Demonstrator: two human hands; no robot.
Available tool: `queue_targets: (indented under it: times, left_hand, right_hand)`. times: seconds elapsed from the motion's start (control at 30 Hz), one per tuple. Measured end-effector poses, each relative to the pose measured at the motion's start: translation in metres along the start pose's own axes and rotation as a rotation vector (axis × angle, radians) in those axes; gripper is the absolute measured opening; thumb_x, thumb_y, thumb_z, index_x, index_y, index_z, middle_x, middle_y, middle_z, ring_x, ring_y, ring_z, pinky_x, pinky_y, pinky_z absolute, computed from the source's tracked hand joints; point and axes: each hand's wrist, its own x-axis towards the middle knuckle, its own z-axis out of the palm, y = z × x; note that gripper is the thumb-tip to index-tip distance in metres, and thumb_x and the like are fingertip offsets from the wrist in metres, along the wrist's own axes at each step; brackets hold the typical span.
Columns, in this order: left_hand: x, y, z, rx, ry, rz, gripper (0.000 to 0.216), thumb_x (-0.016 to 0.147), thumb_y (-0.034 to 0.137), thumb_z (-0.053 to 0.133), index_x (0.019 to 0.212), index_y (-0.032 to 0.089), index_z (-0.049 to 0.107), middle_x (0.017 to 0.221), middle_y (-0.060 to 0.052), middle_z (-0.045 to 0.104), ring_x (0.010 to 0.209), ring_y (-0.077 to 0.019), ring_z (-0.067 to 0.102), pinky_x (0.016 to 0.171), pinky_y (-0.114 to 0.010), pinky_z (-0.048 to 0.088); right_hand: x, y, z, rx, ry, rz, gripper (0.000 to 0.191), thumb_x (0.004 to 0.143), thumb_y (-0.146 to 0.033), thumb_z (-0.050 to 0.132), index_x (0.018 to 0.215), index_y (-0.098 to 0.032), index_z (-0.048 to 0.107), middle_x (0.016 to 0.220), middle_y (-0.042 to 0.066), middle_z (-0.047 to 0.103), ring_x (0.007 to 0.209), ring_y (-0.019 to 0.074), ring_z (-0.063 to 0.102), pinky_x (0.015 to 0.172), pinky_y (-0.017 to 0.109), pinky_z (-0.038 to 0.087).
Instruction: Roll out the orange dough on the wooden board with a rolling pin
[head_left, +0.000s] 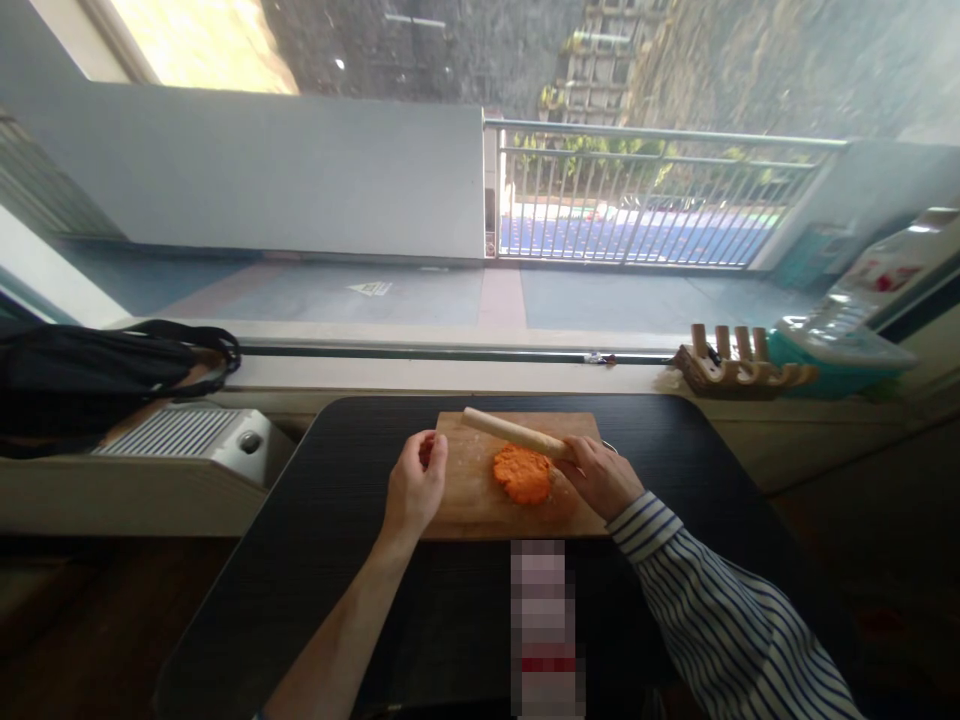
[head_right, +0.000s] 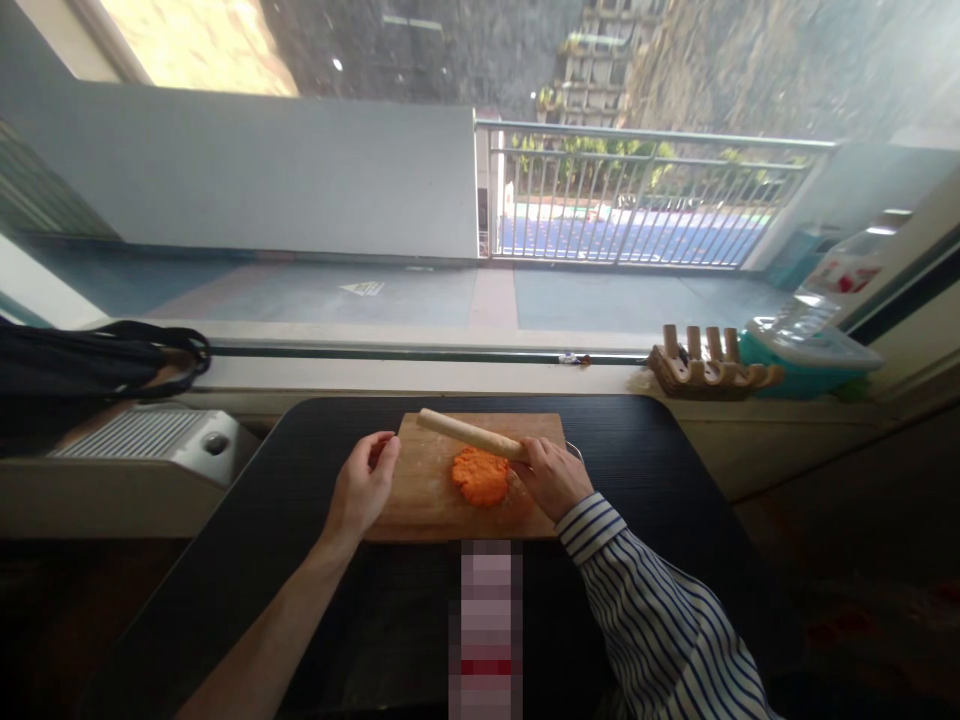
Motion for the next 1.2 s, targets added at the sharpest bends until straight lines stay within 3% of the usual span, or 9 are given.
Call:
queue_targets:
  times: [0.1,0.2,0.37,0.57,0.77,0.97,1.1,1.2]
  left_hand:
    - [-0.002,-0.003,0.009,0.005,-0.292,-0.091,0.042,0.083,0.050,0.050,0.103,0.014,0.060,0.084,-0.008,0.072,0.074,-0.0214,0.069,0.064,-0.031,0.054]
    - [-0.011,0.003,0.023,0.041,-0.437,-0.066,0.049,0.082,0.052,0.052,0.111,0.013,0.058,0.085,-0.009,0.073,0.078,-0.0229,0.070,0.066,-0.031,0.054]
    - [-0.018,0.024,0.037,0.059,-0.482,0.024,0.035,0.080,0.046,0.060,0.099,0.017,0.063,0.099,-0.011,0.072,0.090,-0.0236,0.068,0.076,-0.033,0.053]
    - [-0.015,0.028,0.043,0.015,-0.479,0.044,0.026,0.078,0.037,0.063,0.094,0.016,0.063,0.095,-0.010,0.070,0.086,-0.0226,0.067,0.076,-0.034,0.052]
    - [-0.015,0.026,0.051,-0.202,-0.407,-0.090,0.051,0.071,0.025,0.071,0.117,0.010,0.056,0.098,-0.012,0.067,0.083,-0.0208,0.065,0.077,-0.034,0.053]
    - [-0.010,0.018,0.059,-0.489,-0.278,-0.226,0.043,0.063,0.010,0.075,0.103,0.015,0.062,0.096,-0.008,0.068,0.092,-0.0208,0.065,0.088,-0.037,0.051]
    - [-0.005,0.014,0.060,-0.691,-0.320,-0.309,0.041,0.062,0.008,0.076,0.099,0.014,0.060,0.096,-0.007,0.067,0.090,-0.0170,0.065,0.091,-0.036,0.051]
    - [-0.001,0.014,0.059,-0.744,-0.372,-0.311,0.040,0.060,0.010,0.078,0.095,0.013,0.060,0.091,-0.007,0.069,0.087,-0.0163,0.066,0.091,-0.037,0.051]
  right_hand:
    - [0.015,0.000,0.002,0.156,-0.016,0.127,0.022,0.092,-0.039,0.048,0.103,-0.022,0.056,0.087,0.002,0.069,0.077,0.0169,0.064,0.064,0.025,0.040]
    - [0.031,-0.003,0.008,0.219,-0.036,0.197,0.026,0.085,-0.042,0.055,0.102,-0.022,0.058,0.082,0.002,0.069,0.075,0.0182,0.064,0.063,0.026,0.040]
    - [0.052,-0.004,0.016,0.265,-0.098,0.170,0.021,0.081,-0.036,0.058,0.097,-0.022,0.061,0.084,0.002,0.069,0.075,0.0170,0.062,0.063,0.025,0.039]
    - [0.060,-0.002,0.020,0.249,-0.160,0.147,0.015,0.076,-0.034,0.059,0.086,-0.022,0.060,0.077,0.001,0.066,0.068,0.0162,0.057,0.058,0.025,0.034]
    - [0.053,0.005,0.019,0.257,-0.181,0.205,0.020,0.074,-0.037,0.060,0.084,-0.020,0.058,0.075,0.002,0.064,0.066,0.0161,0.056,0.057,0.025,0.034]
    - [0.035,0.005,0.008,0.305,-0.230,0.223,0.018,0.073,-0.036,0.062,0.081,-0.021,0.059,0.072,0.001,0.063,0.066,0.0156,0.056,0.058,0.025,0.034]
    - [0.034,0.016,0.007,0.317,-0.169,0.202,0.017,0.073,-0.036,0.062,0.080,-0.021,0.058,0.071,0.000,0.061,0.064,0.0144,0.053,0.057,0.025,0.034]
    - [0.043,0.024,0.012,0.478,-0.097,0.149,0.021,0.071,-0.036,0.063,0.084,-0.021,0.057,0.073,-0.001,0.059,0.065,0.0140,0.052,0.058,0.026,0.037]
